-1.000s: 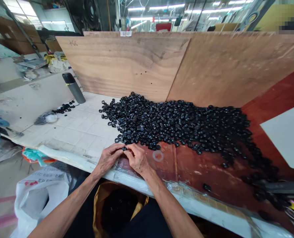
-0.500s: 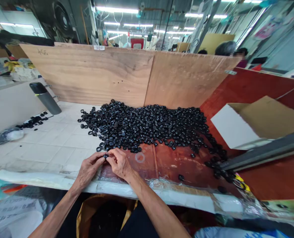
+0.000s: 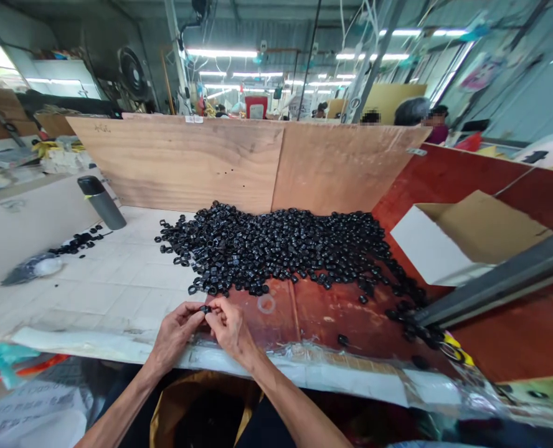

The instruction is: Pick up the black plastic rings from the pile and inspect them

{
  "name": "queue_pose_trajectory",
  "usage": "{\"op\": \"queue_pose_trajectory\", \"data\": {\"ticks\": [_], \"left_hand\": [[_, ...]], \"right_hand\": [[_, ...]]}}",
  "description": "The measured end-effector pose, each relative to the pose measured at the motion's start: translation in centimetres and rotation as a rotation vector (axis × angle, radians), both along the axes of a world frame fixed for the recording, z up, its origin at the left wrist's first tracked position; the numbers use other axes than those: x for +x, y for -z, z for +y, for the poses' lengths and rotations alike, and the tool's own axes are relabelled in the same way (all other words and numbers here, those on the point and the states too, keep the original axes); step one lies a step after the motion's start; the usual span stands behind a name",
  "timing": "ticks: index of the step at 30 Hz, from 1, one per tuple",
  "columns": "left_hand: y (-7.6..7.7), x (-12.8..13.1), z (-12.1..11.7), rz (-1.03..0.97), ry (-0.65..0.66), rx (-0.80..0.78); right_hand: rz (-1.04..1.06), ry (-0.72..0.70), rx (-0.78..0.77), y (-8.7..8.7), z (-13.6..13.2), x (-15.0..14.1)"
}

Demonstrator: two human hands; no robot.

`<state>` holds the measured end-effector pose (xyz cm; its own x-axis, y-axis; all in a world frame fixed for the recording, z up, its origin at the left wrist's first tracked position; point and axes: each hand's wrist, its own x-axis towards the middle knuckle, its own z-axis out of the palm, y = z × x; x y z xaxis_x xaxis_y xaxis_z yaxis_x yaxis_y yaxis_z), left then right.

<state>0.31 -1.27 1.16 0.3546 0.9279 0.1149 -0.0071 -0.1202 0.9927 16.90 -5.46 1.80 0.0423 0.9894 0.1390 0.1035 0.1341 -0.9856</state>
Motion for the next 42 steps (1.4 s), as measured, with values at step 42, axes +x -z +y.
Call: {"op": "queue_pose_trajectory", "data": {"ticks": [42], "left_hand": [[-1.9, -6.0, -3.5, 0.607, 0.216, 0.691]], "right_hand": [[-0.501, 0.361, -0.132, 1.0, -6.3, 3.2]]}}
